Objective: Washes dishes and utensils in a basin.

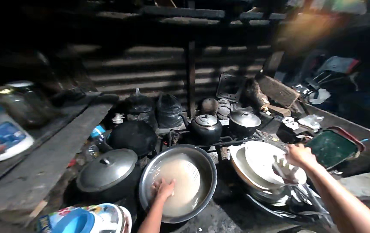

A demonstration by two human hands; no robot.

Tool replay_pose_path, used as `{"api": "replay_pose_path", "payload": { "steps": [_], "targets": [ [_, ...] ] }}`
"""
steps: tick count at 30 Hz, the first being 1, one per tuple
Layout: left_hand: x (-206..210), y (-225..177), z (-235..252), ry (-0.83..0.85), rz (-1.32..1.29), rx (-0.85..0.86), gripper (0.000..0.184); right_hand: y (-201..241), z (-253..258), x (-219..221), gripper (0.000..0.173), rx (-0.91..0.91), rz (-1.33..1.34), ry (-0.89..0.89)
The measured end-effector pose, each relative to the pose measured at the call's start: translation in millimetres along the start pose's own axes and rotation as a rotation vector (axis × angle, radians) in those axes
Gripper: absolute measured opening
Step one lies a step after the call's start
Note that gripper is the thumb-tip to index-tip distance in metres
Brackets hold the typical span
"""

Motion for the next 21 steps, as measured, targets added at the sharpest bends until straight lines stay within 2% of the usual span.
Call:
{"api": "replay_pose_path", "payload": {
  "steps": [3,5,7,9,12,15,17,19,21],
  "targets": [
    [2.9,9.2,3.1,-0.017,-0.181,-0.013,0.082,69.0,-24.8,4.9,0.038,-0.413,0.125,-0.165],
    [12.1,15.6,5.1,0.004,-0.411,-0.019,0.077,114.1,-52.4,31.1,0.033,-0.654,0.215,-0.07],
    [16.5,17.4,-1.9,0.054,-0.52,-0.062,0.064,148.5,-78.0,77.7,0.034,-0.763,0.205,0.172],
    [20.0,19.7,-4.0,0.082,-0.505,-0.093,0.046,171.9,-96.7,131.7,0.04,-0.791,0.096,0.436],
    [19.7,23.4,-2.6,0.046,-0.505,-0.102,0.048,187.1,-102.3,205.7,0.049,-0.699,-0.135,0.696],
    [18.6,33.6,8.1,-0.025,-0.584,-0.131,0.056,191.3,-96.5,253.2,0.068,-0.466,-0.303,0.735],
    [17.0,36.1,8.0,-0.021,-0.685,-0.155,0.057,192.6,-96.4,277.5,0.081,-0.35,-0.305,0.73],
    [20.0,35.7,4.5,0.01,-0.857,-0.182,0.06,197.3,-110.9,299.4,0.084,-0.384,-0.237,0.757],
    [19.6,29.9,-1.8,0.038,-1.048,-0.164,0.058,211.8,-128.5,317.3,0.076,-0.553,-0.107,0.83]
  ]
}}
Point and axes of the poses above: each hand's wrist, its own z-axis towards the middle knuckle, its own x-axis out of the palm, y = z × x, the point moved 3 cm from there along z, towards the middle knuckle, and after that the axes turned 15 degrees about z, right-handed, at the moved point
